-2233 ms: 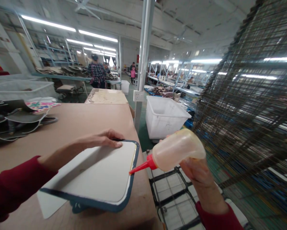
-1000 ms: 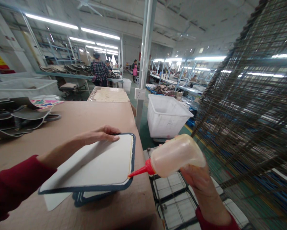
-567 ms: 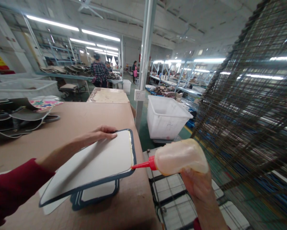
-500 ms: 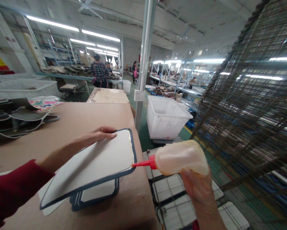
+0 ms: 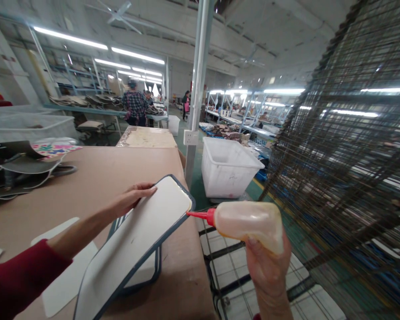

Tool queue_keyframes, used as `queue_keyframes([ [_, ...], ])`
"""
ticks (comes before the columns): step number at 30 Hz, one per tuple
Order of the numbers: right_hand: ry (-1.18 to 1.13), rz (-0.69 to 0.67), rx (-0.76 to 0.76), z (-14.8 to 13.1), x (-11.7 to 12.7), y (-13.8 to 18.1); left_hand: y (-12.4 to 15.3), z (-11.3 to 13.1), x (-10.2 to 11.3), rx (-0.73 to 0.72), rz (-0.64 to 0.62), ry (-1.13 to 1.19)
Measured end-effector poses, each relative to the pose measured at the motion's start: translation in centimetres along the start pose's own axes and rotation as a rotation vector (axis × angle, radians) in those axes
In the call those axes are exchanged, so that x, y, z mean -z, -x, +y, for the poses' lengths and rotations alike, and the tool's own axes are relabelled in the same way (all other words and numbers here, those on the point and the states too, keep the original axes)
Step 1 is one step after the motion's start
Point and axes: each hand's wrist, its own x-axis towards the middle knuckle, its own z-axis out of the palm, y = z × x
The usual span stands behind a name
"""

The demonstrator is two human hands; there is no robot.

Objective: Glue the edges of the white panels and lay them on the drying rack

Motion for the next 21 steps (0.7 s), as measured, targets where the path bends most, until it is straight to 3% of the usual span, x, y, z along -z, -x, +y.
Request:
queue_keyframes([
  [21, -0.022, -0.023, -0.012, 2.0, -0.4, -2.9, 0.3, -2.1, 0.9, 0.068, -0.073, 0.034],
])
